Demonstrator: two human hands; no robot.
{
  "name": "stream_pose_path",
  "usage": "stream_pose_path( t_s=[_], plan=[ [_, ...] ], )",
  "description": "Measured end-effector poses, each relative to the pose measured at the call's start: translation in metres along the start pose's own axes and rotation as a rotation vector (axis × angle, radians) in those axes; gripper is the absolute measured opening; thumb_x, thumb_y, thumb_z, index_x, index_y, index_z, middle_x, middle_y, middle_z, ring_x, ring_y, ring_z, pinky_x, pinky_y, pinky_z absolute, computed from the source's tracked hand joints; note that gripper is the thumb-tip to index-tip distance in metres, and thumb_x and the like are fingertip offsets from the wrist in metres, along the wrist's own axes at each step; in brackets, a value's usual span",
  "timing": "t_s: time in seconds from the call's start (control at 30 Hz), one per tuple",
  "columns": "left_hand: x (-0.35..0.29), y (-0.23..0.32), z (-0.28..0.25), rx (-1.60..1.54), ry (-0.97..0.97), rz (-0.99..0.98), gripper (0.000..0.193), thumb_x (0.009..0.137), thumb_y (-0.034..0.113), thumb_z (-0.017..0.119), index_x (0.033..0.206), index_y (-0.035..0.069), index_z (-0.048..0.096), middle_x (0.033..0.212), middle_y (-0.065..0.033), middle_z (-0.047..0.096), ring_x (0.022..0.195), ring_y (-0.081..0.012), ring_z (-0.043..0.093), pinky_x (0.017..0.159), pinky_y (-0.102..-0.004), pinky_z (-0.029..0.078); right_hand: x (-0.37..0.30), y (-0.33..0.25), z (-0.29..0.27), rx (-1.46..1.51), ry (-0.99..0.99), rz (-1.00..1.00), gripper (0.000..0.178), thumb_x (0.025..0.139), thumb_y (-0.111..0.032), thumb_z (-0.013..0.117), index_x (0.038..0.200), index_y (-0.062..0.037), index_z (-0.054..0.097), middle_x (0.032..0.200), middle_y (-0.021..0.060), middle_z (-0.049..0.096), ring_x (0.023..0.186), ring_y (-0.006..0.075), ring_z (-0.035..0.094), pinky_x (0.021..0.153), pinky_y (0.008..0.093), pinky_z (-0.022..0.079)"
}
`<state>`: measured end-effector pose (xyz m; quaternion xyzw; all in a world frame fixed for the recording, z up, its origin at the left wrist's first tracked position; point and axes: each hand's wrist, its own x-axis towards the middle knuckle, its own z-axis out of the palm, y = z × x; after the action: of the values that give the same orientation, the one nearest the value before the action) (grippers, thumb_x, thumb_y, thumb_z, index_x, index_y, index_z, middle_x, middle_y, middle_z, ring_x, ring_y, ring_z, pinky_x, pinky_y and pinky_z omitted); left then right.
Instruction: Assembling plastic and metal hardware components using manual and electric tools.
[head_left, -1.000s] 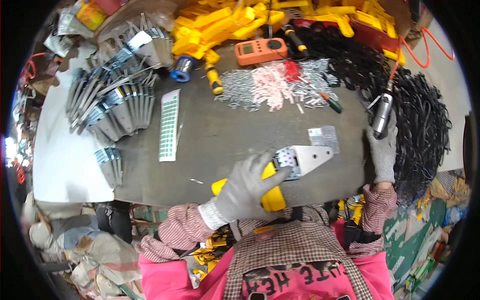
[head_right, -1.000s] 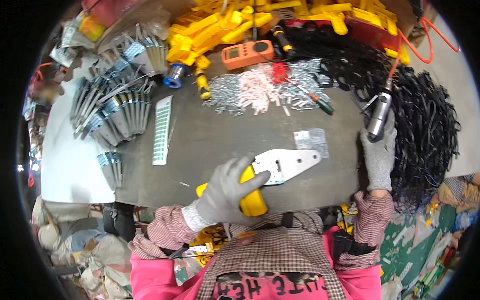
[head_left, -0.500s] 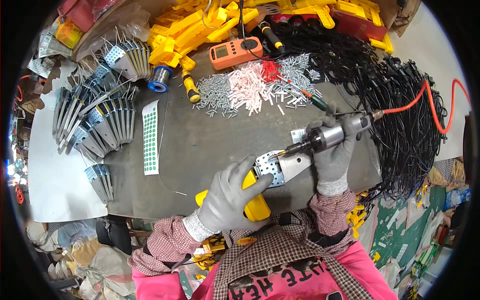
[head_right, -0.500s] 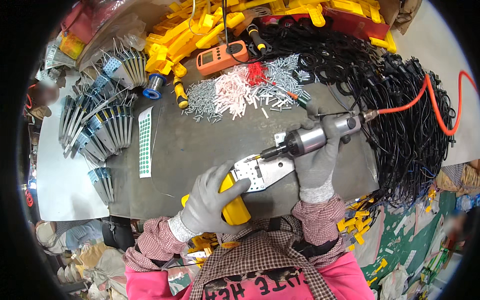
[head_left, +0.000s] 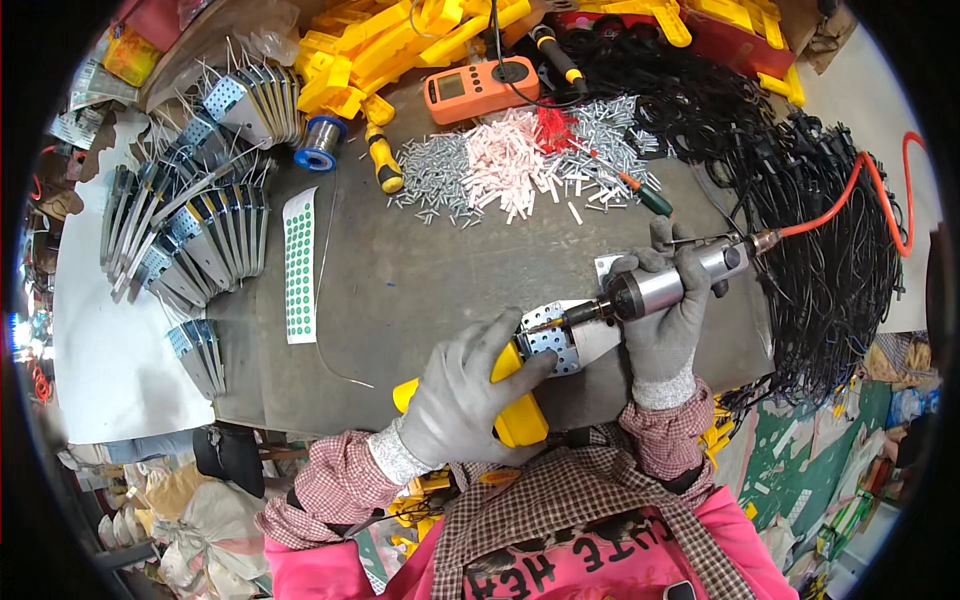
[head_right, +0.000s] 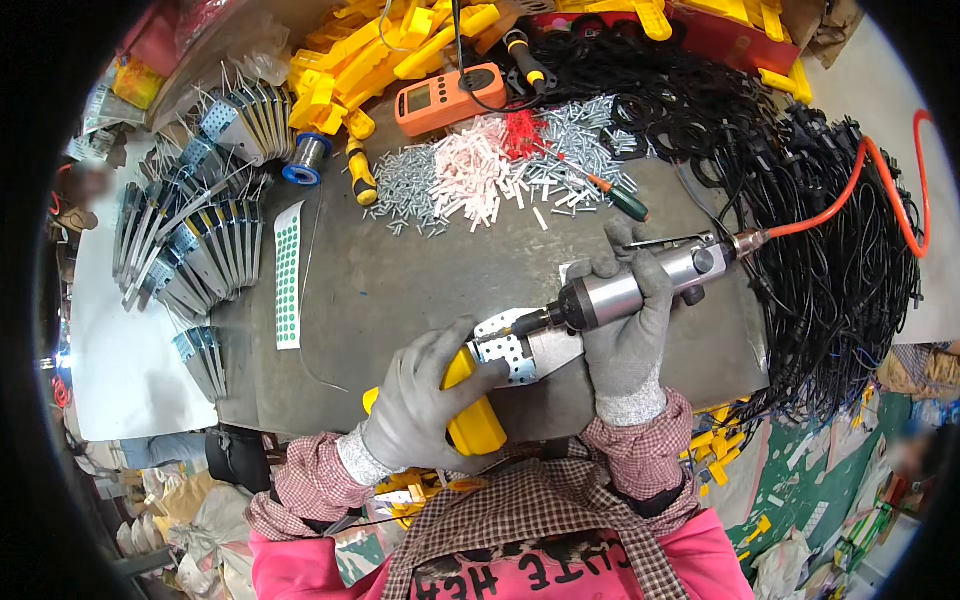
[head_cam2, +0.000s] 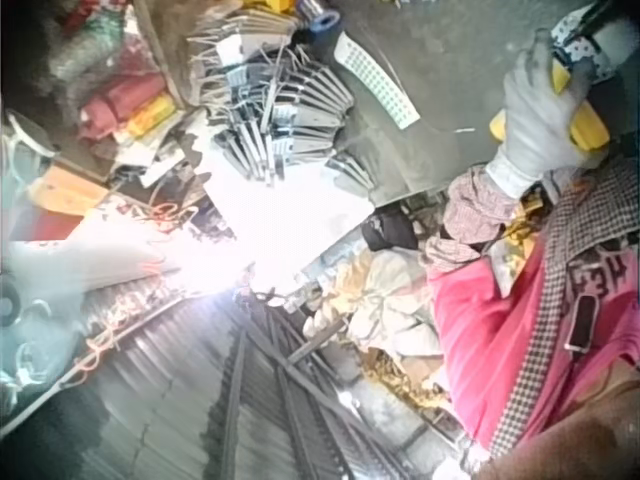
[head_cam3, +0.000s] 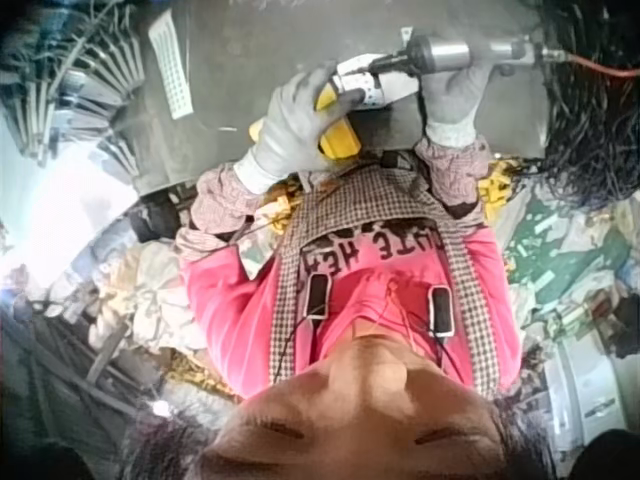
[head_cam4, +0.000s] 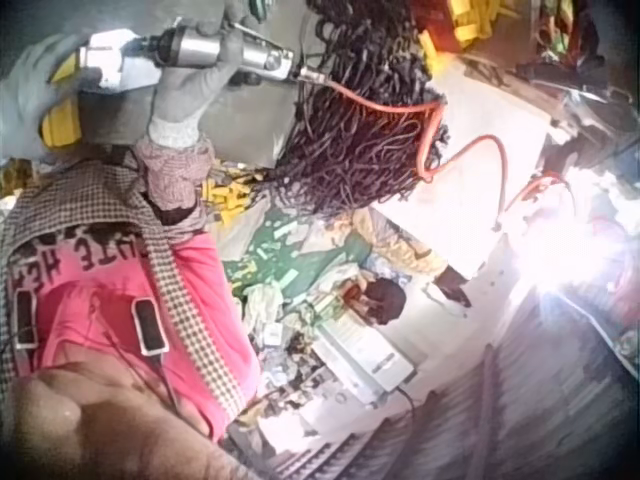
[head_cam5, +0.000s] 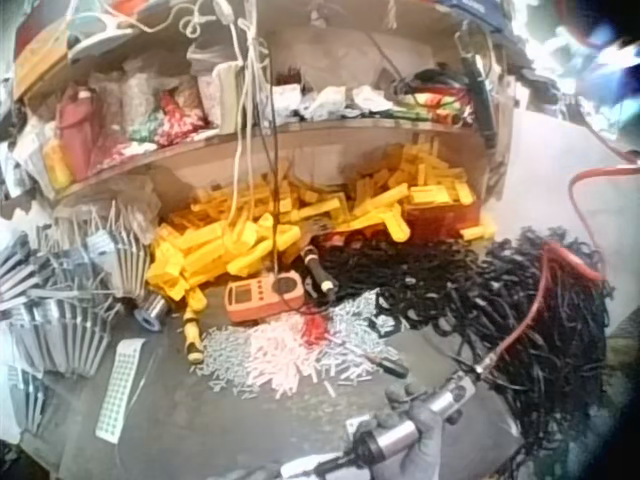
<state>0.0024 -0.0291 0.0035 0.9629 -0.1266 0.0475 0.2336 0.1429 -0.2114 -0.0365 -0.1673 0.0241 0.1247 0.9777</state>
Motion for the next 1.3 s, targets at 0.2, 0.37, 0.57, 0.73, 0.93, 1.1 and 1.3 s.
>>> stream_pose_path(
  t_s=[0.2, 0.37, 0.57, 0.73, 0.93, 1.1, 1.3],
  plan=[
    [0.000, 0.006, 0.001, 0.014, -0.038, -0.050, 0.081, 0.045, 0.043, 0.085, 0.119, 0.016, 0.067, 0.142, -0.0243, 0.044, 0.120, -0.0413, 0.050, 0.098, -0.0492, 0.042, -0.010, 0.013, 0.011, -0.023, 0.156, -0.039, 0.040, 0.097, -0.019, 0.060, 0.133, -0.0065, 0.047, 0.108, 0.0059, 0.056, 0.089, 0.0152, 0.055, 0.091, 0.0388, 0.048],
    [0.001, 0.010, 0.005, 0.027, 0.003, -0.076, 0.092, 0.048, 0.042, 0.087, 0.129, 0.010, 0.057, 0.142, -0.0235, 0.044, 0.119, -0.0418, 0.050, 0.097, -0.0485, 0.042, -0.005, -0.005, -0.003, 0.042, 0.096, -0.011, 0.034, 0.095, -0.020, 0.062, 0.123, -0.0040, 0.052, 0.092, 0.0075, 0.056, 0.087, 0.0171, 0.055, 0.086, 0.0363, 0.049],
    [0.002, 0.013, 0.005, 0.021, 0.044, -0.087, 0.098, 0.049, 0.038, 0.088, 0.132, 0.004, 0.049, 0.141, -0.0225, 0.045, 0.118, -0.0412, 0.051, 0.097, -0.0480, 0.042, -0.005, -0.017, -0.018, 0.200, 0.111, 0.093, 0.030, 0.093, -0.011, 0.063, 0.121, -0.0072, 0.055, 0.106, 0.0073, 0.058, 0.083, 0.0141, 0.055, 0.087, 0.0386, 0.047],
    [0.003, 0.013, 0.005, 0.023, 0.038, -0.091, 0.097, 0.049, 0.038, 0.088, 0.131, 0.004, 0.050, 0.141, -0.0224, 0.045, 0.118, -0.0411, 0.051, 0.096, -0.0481, 0.042, -0.005, -0.014, -0.015, 0.171, 0.127, 0.093, 0.029, 0.093, -0.011, 0.064, 0.121, -0.0076, 0.055, 0.106, 0.0073, 0.058, 0.081, 0.0142, 0.056, 0.086, 0.0394, 0.048],
    [0.004, 0.011, 0.006, 0.024, 0.036, -0.078, 0.096, 0.049, 0.040, 0.088, 0.130, 0.003, 0.052, 0.141, -0.0225, 0.045, 0.118, -0.0407, 0.051, 0.096, -0.0480, 0.042, -0.005, -0.015, -0.014, 0.113, 0.094, 0.075, 0.032, 0.092, -0.012, 0.064, 0.120, -0.0073, 0.052, 0.107, 0.0091, 0.057, 0.085, 0.0167, 0.055, 0.084, 0.0391, 0.049],
    [0.011, 0.017, 0.009, 0.183, -0.011, -0.032, 0.101, 0.052, 0.046, 0.088, 0.135, 0.002, 0.050, 0.142, -0.0213, 0.044, 0.123, -0.0390, 0.048, 0.096, -0.0466, 0.042, -0.026, 0.002, -0.006, -0.290, 0.174, 0.189, 0.035, 0.089, -0.009, 0.064, 0.122, -0.0065, 0.051, 0.104, 0.0069, 0.059, 0.088, 0.0169, 0.057, 0.082, 0.0330, 0.051],
    [0.005, 0.016, -0.009, 0.023, -0.068, -0.126, 0.103, 0.050, 0.041, 0.089, 0.136, 0.003, 0.046, 0.142, -0.0209, 0.045, 0.124, -0.0400, 0.047, 0.100, -0.0489, 0.041, -0.015, -0.012, 0.030, -0.233, -0.086, 0.023, 0.049, 0.092, -0.024, 0.064, 0.135, -0.0134, 0.043, 0.117, 0.0106, 0.061, 0.086, 0.0148, 0.060, 0.075, 0.0338, 0.053]
  ],
)
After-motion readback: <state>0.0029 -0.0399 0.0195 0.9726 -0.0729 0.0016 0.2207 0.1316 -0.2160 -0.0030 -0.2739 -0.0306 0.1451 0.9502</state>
